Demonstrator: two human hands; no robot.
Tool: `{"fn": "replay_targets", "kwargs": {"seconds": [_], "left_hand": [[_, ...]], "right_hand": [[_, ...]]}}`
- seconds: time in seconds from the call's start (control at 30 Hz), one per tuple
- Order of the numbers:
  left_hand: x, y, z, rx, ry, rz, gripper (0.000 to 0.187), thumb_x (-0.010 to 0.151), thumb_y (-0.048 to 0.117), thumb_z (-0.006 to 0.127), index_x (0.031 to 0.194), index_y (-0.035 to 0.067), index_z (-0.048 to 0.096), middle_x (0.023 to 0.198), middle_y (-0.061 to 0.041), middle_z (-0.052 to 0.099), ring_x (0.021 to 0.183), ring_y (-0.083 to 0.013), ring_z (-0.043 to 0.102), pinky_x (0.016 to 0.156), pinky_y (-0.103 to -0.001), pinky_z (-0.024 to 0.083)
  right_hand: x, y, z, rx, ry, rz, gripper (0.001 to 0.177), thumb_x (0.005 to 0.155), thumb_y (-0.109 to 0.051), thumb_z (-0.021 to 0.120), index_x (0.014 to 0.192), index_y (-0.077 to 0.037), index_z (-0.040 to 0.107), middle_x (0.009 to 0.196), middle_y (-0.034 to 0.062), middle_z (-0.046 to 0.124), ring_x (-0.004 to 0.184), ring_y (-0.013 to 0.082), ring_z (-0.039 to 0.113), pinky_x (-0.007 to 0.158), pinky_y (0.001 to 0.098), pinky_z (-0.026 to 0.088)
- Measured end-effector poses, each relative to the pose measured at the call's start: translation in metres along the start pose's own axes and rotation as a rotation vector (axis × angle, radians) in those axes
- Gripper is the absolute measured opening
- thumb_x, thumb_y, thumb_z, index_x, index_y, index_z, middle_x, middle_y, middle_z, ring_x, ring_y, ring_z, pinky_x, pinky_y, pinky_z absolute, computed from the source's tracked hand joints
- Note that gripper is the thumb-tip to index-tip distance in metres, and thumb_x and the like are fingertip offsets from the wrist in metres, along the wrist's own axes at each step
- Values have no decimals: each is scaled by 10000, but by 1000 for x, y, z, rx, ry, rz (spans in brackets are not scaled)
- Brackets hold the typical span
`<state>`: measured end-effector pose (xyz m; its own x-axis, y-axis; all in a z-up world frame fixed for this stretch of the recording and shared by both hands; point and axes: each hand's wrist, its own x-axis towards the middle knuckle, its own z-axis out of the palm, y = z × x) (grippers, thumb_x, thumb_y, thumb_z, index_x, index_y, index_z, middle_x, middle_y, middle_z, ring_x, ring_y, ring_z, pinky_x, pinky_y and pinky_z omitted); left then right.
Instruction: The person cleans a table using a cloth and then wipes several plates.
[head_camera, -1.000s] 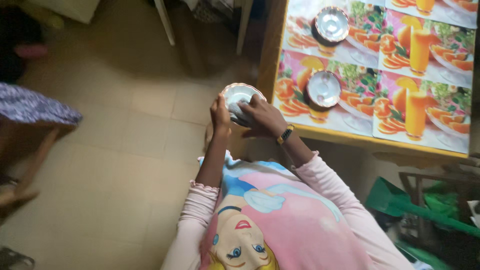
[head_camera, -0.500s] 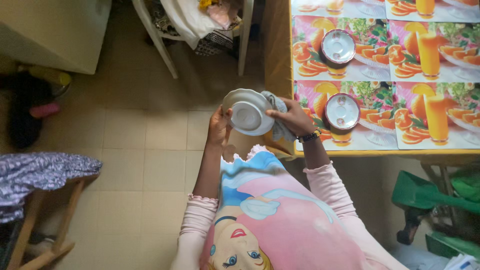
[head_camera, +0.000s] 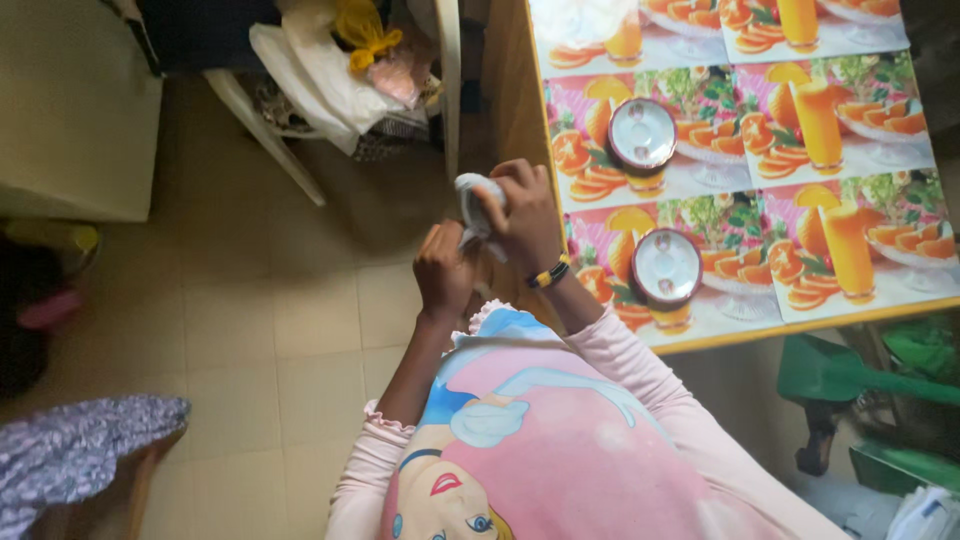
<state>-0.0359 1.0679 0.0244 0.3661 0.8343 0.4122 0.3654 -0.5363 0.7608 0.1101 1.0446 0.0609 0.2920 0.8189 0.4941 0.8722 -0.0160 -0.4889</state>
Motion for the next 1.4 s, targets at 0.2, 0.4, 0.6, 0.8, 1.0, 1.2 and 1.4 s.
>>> {"fn": "replay_targets", "kwargs": {"seconds": [0.2,0.4,0.6,0.8,1.0,1.2,1.4], "left_hand": [[75,16,18,-272,27,63,203,850,96,818,926,57,634,838,-101,652,787,-317,665,687,-412,505],[138,10,45,-424,-263,-86,161,847,97,791,931,48,663,847,-111,712,760,-306,728,672,-404,551],[155,-19,102,-118,-502,34,159,809,90,741,927,4,679,909,-214,711,876,-441,676,762,-511,534],[176,-14,122,-361,-461,37,130,879,65,715,989,5,682,944,-211,718,917,-432,685,785,-481,537],[220,-22,149,-603,-530,-143,238,848,55,748,1079,14,703,910,-120,758,849,-230,762,772,-347,567],[283,-82,228,-1303,-396,-584,367,1001,99,733,1312,-24,582,1206,-101,686,1099,-190,641,985,-357,521],[340,-134,257,-1467,-374,-922,506,1050,401,459,1392,32,520,1353,-57,637,1242,-176,615,1071,-355,492]], "right_hand": [[55,145,41,443,-142,584,425,1096,-351,530,949,18,680,836,110,660,787,244,627,750,363,491],[80,189,39,1245,173,970,358,1017,-316,534,984,-37,755,933,55,748,837,144,691,766,307,545],[113,120,0,-62,63,280,321,1023,-276,600,848,-22,692,840,130,653,774,338,628,708,452,462],[123,152,3,-113,229,197,320,1013,-261,568,804,-19,588,794,160,572,719,359,560,687,460,431],[83,289,37,436,408,849,521,1164,-347,472,790,14,515,736,85,470,703,195,384,646,374,377],[112,249,93,74,615,675,374,1161,-257,419,1291,66,555,1191,227,620,1114,357,588,937,445,453],[203,163,84,-225,408,510,286,1007,-144,641,1250,-15,561,1176,197,542,1092,424,588,938,483,489]]}}
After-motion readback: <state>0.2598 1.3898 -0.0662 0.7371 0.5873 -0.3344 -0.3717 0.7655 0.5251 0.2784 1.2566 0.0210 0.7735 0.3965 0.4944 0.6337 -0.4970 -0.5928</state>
